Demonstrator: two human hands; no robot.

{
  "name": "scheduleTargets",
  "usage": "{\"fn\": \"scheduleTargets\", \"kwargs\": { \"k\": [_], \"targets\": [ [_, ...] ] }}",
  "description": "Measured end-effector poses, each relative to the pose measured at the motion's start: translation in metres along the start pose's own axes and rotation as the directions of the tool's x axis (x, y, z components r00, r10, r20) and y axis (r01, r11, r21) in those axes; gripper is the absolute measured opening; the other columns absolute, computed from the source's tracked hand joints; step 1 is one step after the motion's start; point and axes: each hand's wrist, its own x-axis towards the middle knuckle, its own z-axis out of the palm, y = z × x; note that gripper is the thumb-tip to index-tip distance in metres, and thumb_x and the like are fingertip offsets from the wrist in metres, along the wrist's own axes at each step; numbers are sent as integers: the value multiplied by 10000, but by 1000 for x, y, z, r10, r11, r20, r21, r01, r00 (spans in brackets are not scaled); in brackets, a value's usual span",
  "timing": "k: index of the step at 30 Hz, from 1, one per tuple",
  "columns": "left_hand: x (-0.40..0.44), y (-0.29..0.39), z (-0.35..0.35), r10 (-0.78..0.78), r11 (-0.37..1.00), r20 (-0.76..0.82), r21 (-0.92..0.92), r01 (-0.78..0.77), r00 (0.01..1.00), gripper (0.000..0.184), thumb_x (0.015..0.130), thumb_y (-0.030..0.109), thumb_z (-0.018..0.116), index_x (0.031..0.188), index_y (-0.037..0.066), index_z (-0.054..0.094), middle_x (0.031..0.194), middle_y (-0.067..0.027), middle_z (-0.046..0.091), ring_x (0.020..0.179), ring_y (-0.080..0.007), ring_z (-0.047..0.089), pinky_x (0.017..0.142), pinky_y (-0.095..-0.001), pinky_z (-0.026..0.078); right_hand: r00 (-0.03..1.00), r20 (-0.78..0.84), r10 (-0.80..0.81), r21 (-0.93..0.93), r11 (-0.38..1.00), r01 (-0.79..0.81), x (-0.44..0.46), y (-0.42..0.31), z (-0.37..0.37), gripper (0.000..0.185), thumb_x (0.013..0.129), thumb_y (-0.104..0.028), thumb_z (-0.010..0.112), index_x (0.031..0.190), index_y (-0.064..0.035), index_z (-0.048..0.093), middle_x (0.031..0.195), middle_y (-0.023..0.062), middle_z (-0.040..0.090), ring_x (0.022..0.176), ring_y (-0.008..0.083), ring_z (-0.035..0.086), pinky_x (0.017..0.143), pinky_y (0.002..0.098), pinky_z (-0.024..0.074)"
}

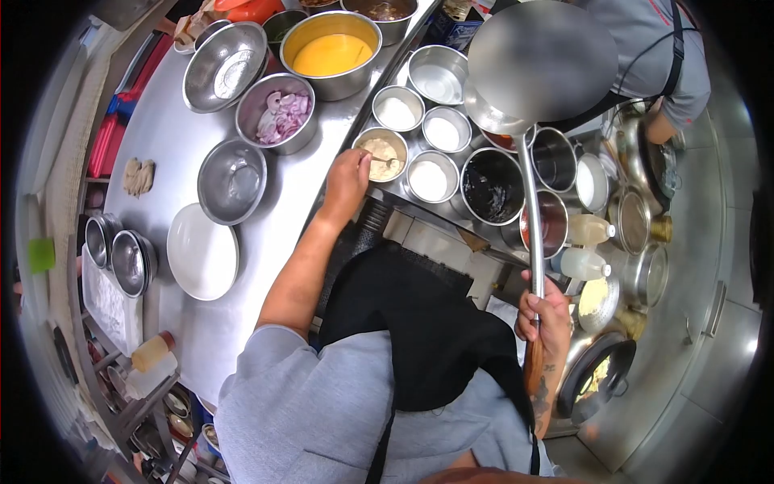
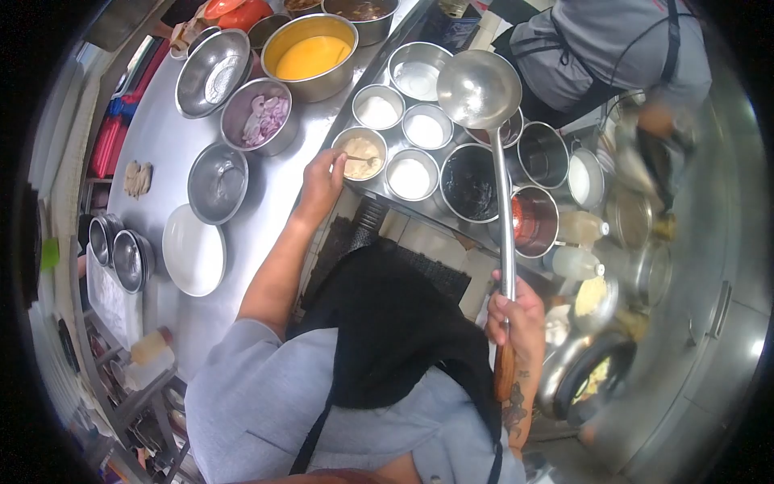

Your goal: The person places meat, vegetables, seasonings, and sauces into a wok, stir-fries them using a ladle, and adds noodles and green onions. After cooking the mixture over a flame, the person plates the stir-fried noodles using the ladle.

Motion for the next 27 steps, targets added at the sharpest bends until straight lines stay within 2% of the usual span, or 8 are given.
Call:
{"fn": "scheduleTargets", "kwargs": {
  "k": [4, 7, 10, 13, 19, 25, 27],
  "targets": [
    [-2, -10, -2, -144, 989, -21, -49, 143, 989, 135, 885, 108, 587, 892, -21, 627, 776, -187, 643, 703, -325, 628, 653, -363, 485, 1000, 13, 7, -20, 1000, -7, 0, 1, -1, 372, 874, -50, 493, 1241, 0, 462, 623, 43, 446, 333, 90, 387, 317, 231, 311],
    [-5, -24, -5, -270, 962, -28, -44, 268, 963, 166, 886, 139, 597, 912, -18, 641, 742, -161, 656, 655, -249, 634, 626, -320, 484, 1000, 21, 20, -18, 1000, -19, 0, 1, -1, 373, 877, -50, 491, 1245, -1, 459, 619, 42, 438, 332, 91, 387, 317, 233, 312],
    [-12, -42, -5, -391, 913, -17, -130, 386, 920, 177, 889, 152, 596, 902, -17, 646, 706, -118, 656, 634, -178, 617, 620, -289, 476, 998, 53, 35, -2, 999, -35, -2, 2, -3, 374, 880, -53, 489, 1249, -2, 454, 617, 42, 431, 332, 92, 387, 318, 237, 314],
    [-19, -52, -3, -412, 900, -29, -169, 402, 911, 180, 897, 151, 587, 897, -19, 647, 711, -94, 663, 632, -138, 603, 613, -272, 469, 996, 66, 55, 8, 998, -56, -4, 4, -5, 374, 882, -54, 489, 1251, -4, 450, 618, 42, 430, 334, 92, 388, 320, 238, 315],
    [-21, -64, -8, -486, 840, -37, -296, 455, 873, 186, 906, 150, 581, 870, -22, 645, 738, -76, 675, 655, -117, 609, 627, -253, 477, 994, 86, 66, -9, 998, -66, -5, 11, -10, 378, 879, -52, 496, 1251, -8, 446, 619, 41, 432, 338, 91, 390, 322, 237, 316],
    [-18, -64, -14, -514, 814, -32, -333, 476, 857, 192, 906, 149, 584, 890, -35, 637, 742, -70, 671, 667, -108, 612, 629, -238, 480, 991, 112, 72, -21, 997, -71, -6, 17, -17, 377, 875, -52, 507, 1245, -3, 449, 623, 38, 440, 339, 91, 391, 324, 231, 318],
    [-17, -62, -15, -530, 779, -32, -413, 472, 847, 193, 908, 153, 585, 898, -32, 637, 753, -70, 671, 672, -103, 611, 626, -229, 478, 990, 119, 76, -36, 997, -72, -6, 17, -19, 373, 876, -52, 507, 1242, -3, 452, 623, 37, 441, 342, 90, 392, 326, 230, 320]
  ]
}}
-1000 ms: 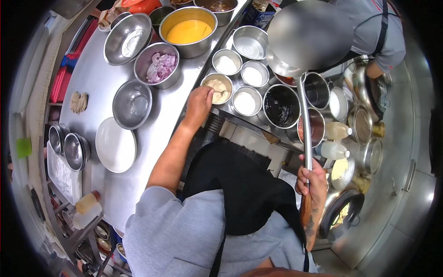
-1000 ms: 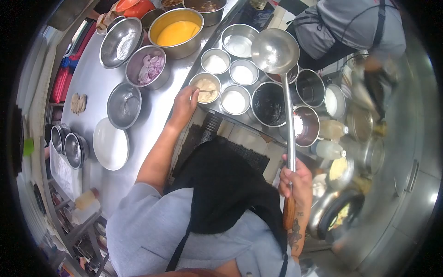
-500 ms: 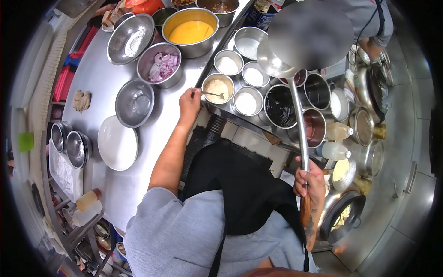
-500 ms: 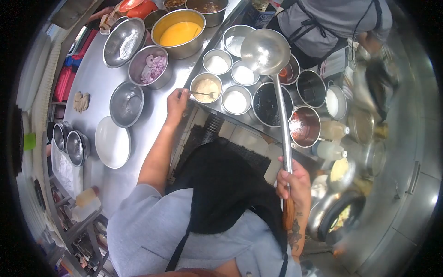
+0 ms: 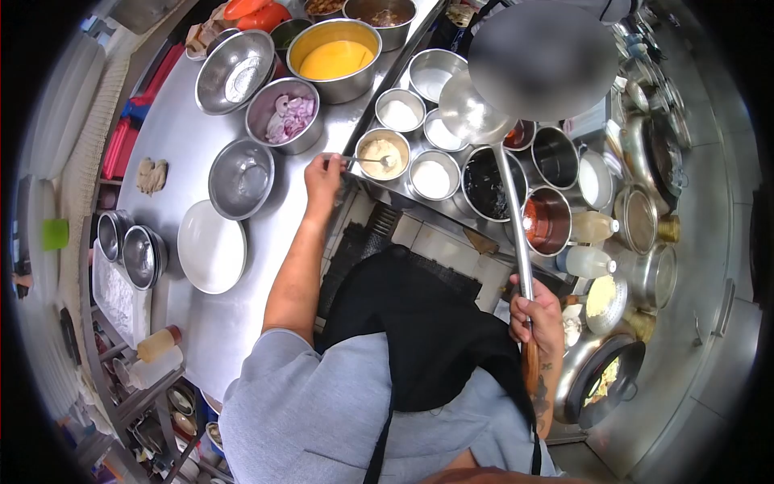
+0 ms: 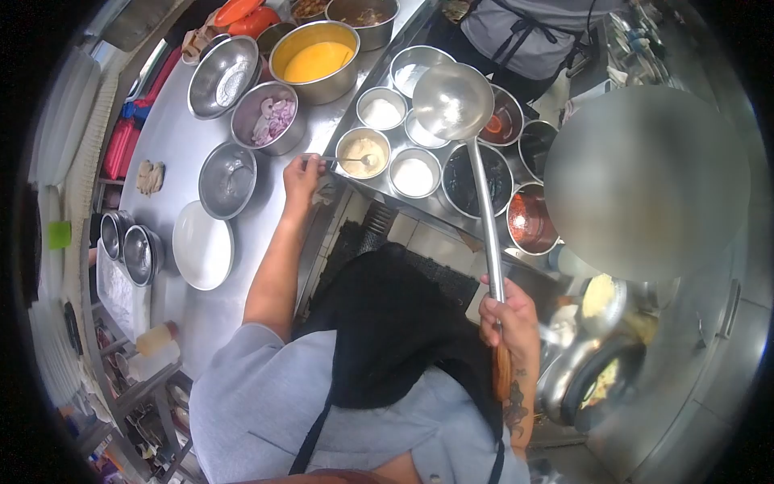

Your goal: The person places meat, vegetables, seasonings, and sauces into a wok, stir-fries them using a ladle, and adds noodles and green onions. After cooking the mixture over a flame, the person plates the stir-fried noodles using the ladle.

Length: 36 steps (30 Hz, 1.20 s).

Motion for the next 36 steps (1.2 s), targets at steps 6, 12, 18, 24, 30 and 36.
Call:
{"fn": "scheduleTargets", "kwargs": {
  "k": [6, 12, 18, 24, 30, 36],
  "targets": [
    [-3, 59, 6, -73, 986, -1, -150, 72, 997, 185, 909, 170, 595, 895, -10, 637, 783, -55, 672, 676, -88, 608, 617, -213, 471, 999, -5, 39, -68, 997, -39, 9, 7, -3, 354, 869, -49, 529, 1213, 7, 471, 621, 37, 442, 354, 89, 399, 331, 217, 329],
    [-19, 133, 20, 521, 801, -28, 361, -478, 853, 168, 904, 113, 563, 887, -41, 628, 701, -176, 632, 598, -250, 618, 568, -347, 466, 989, 40, 141, -61, 989, -138, 22, 18, -4, 318, 864, -51, 537, 1170, 29, 509, 627, 39, 454, 360, 86, 412, 332, 189, 326],
    [-46, 102, 46, 454, 819, 150, 319, -477, 878, 151, 891, 111, 580, 880, -30, 633, 777, -205, 642, 705, -333, 637, 632, -366, 484, 997, -3, 83, 17, 996, -82, 10, 16, -9, 336, 868, -34, 505, 1198, 26, 493, 624, 43, 459, 348, 89, 414, 324, 199, 325],
    [-60, 67, 101, 524, 760, 327, 238, -605, 787, 98, 862, 71, 588, 854, -19, 626, 782, -206, 621, 730, -382, 599, 645, -426, 465, 996, -74, 40, 43, 998, -37, -1, 8, -11, 343, 868, -23, 490, 1210, 9, 493, 615, 40, 459, 338, 89, 415, 320, 204, 316],
    [-61, 49, 124, 561, 710, 399, 219, -669, 725, 81, 835, 51, 600, 801, -22, 612, 733, -199, 605, 687, -395, 575, 619, -453, 445, 991, -126, 36, 84, 996, -26, -10, 9, -11, 336, 870, -21, 483, 1204, 10, 499, 609, 39, 460, 334, 90, 410, 321, 205, 318],
    [-63, 53, 118, 469, 755, 448, 243, -609, 761, 118, 871, 93, 586, 853, -20, 617, 765, -197, 611, 720, -367, 590, 641, -416, 453, 992, -123, 34, 98, 995, -22, -16, 14, -14, 335, 875, -21, 475, 1208, 12, 494, 612, 41, 465, 337, 90, 416, 324, 206, 328]
  ]
}}
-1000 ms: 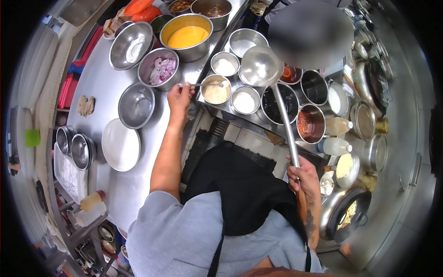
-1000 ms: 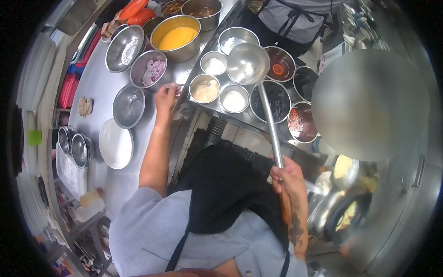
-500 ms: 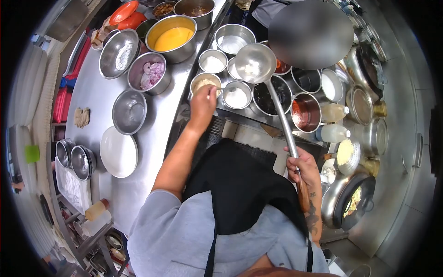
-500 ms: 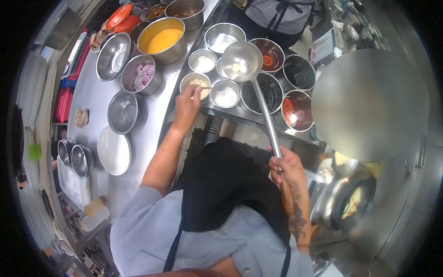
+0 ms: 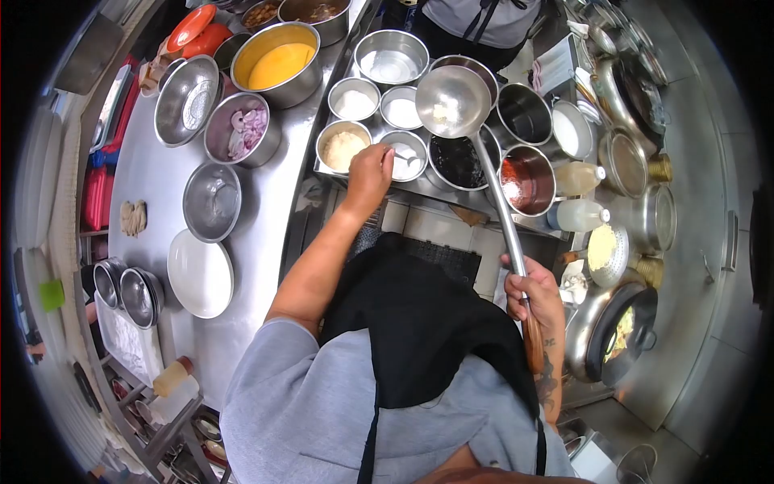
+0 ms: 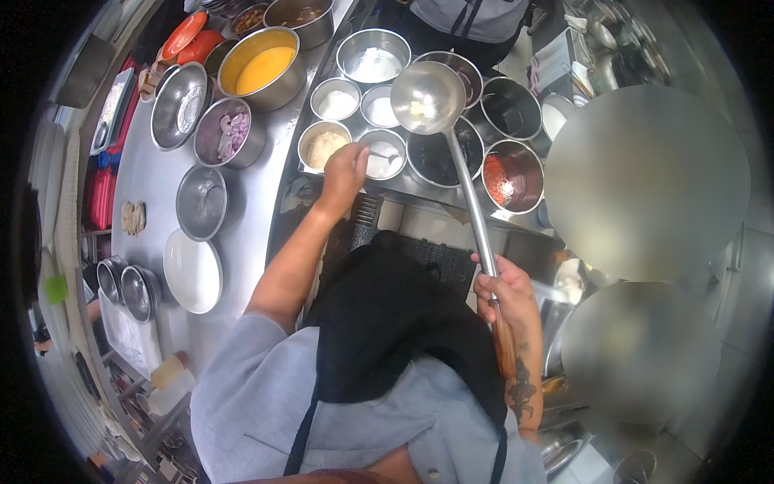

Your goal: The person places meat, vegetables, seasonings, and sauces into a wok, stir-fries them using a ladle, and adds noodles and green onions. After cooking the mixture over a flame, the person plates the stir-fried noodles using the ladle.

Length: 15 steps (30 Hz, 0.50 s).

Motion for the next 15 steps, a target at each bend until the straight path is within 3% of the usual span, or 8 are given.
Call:
{"fn": "scheduleTargets", "kwargs": {
  "k": [5, 8, 11, 12, 15],
  "targets": [
    [-1, -1, -1, -40, 997, -46, -69, 36, 998, 113, 861, 78, 592, 822, -26, 614, 718, -197, 602, 667, -375, 583, 606, -415, 451, 1000, 19, -6, 13, 1000, 5, -2, 2, -3, 341, 874, -22, 477, 1213, 15, 487, 622, 45, 471, 337, 90, 419, 325, 204, 330],
    [-1, -5, -5, -145, 982, -23, -122, 141, 989, 145, 880, 103, 582, 842, -33, 618, 717, -194, 615, 656, -342, 603, 604, -388, 460, 999, 32, -11, 17, 1000, 10, -2, 3, -6, 345, 872, -23, 479, 1215, 19, 483, 625, 46, 470, 336, 92, 417, 325, 205, 333],
    [-2, -26, -9, -267, 962, -17, -62, 265, 964, 201, 892, 162, 581, 901, -30, 638, 760, -188, 664, 689, -271, 654, 637, -349, 486, 999, 46, -16, 23, 1000, 15, -3, 4, -8, 347, 872, -25, 480, 1215, 24, 478, 625, 48, 464, 335, 93, 416, 325, 206, 333],
    [-5, -44, -7, -334, 927, 12, -176, 331, 943, 217, 890, 164, 583, 894, -45, 640, 767, -163, 679, 699, -213, 658, 642, -327, 493, 999, 49, -17, 23, 1000, 16, -4, 5, -10, 348, 872, -26, 480, 1216, 26, 476, 625, 48, 462, 335, 93, 416, 325, 206, 332],
    [-6, -59, -19, -418, 900, -70, -165, 403, 906, 199, 874, 142, 587, 848, -50, 632, 731, -169, 668, 640, -227, 648, 615, -328, 488, 999, 48, -19, 37, 999, 17, -7, 7, -14, 351, 872, -27, 480, 1219, 26, 472, 625, 48, 457, 336, 93, 416, 324, 206, 330]
  ]
}}
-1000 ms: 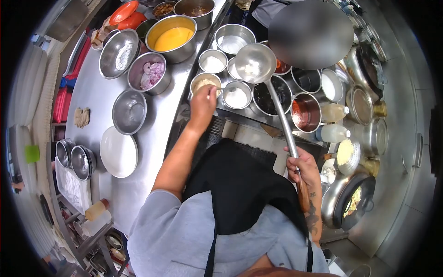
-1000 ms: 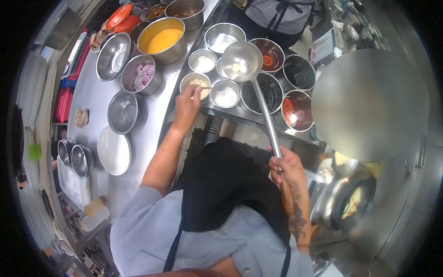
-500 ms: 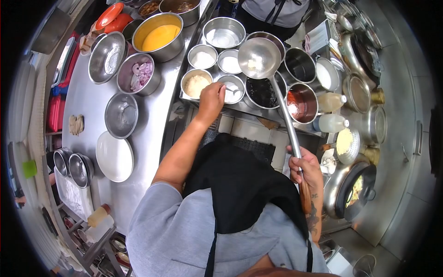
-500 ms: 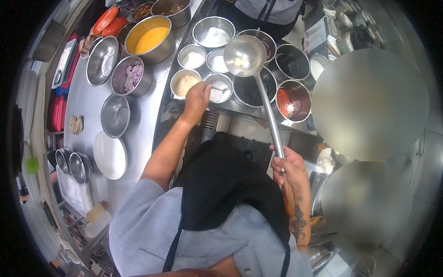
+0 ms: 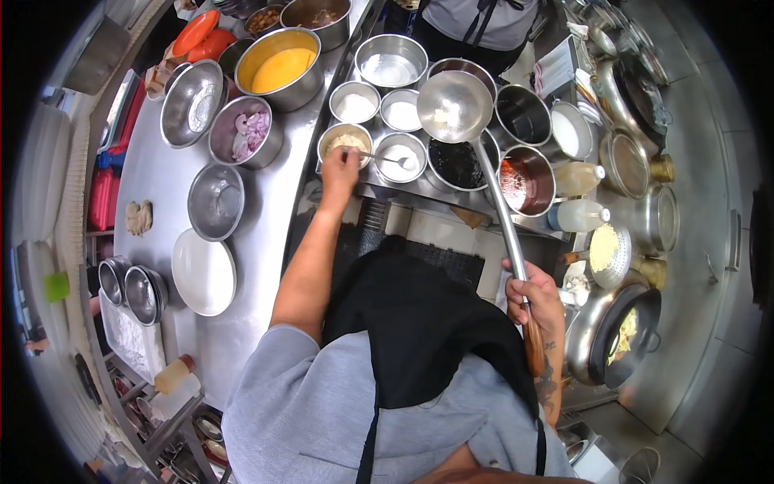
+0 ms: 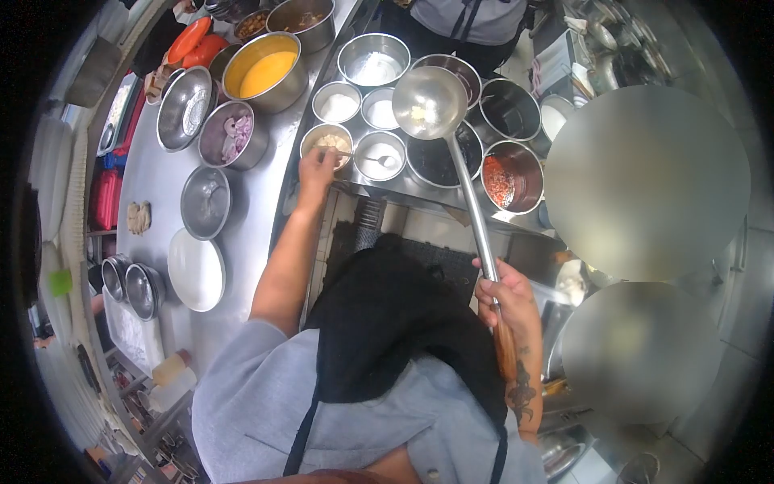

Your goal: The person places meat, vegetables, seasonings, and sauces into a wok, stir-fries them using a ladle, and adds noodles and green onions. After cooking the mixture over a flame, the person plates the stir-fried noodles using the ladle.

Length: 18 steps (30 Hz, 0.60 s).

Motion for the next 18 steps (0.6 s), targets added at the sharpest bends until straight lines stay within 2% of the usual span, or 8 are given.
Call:
{"fn": "scheduleTargets", "kwargs": {
  "k": [1, 5, 9, 15, 18],
  "targets": [
    [3, -3, -3, -58, 996, -6, -72, 57, 998, 217, 875, 151, 595, 840, -60, 634, 733, -148, 680, 644, -190, 651, 613, -309, 494, 1000, -2, 0, 8, 1000, 0, -2, 1, -1, 351, 872, -27, 480, 1220, 26, 471, 625, 49, 456, 337, 93, 416, 324, 207, 330],
    [11, 11, -21, -100, 967, -22, -238, 92, 995, 220, 896, 155, 589, 888, -60, 635, 767, -108, 683, 705, -140, 643, 640, -258, 493, 1000, -19, -3, 8, 1000, 4, -7, 4, -6, 352, 872, -29, 481, 1220, 23, 471, 625, 45, 459, 339, 92, 415, 327, 207, 335],
    [14, 60, -31, -27, 956, -39, -292, 14, 999, 202, 897, 140, 595, 918, -57, 634, 776, -92, 679, 700, -119, 625, 649, -241, 481, 999, -36, -4, 3, 1000, 4, -10, 12, -16, 343, 867, -31, 501, 1206, 20, 481, 628, 42, 466, 345, 92, 416, 329, 204, 339],
    [6, 84, -37, 94, 986, 22, -140, -90, 995, 205, 903, 150, 593, 931, -48, 640, 800, -79, 680, 718, -115, 619, 668, -233, 472, 999, -30, -27, 19, 999, 28, -18, 16, -21, 339, 862, -37, 523, 1195, 21, 489, 630, 39, 468, 352, 90, 414, 332, 201, 343],
    [6, 72, -39, 95, 985, 52, -147, -86, 994, 257, 920, 194, 591, 985, -54, 613, 840, -120, 689, 762, -148, 650, 697, -255, 500, 999, -32, -35, 31, 999, 36, -22, 15, -19, 341, 862, -41, 526, 1196, 22, 487, 631, 39, 466, 355, 89, 413, 333, 200, 346]
  ]
}}
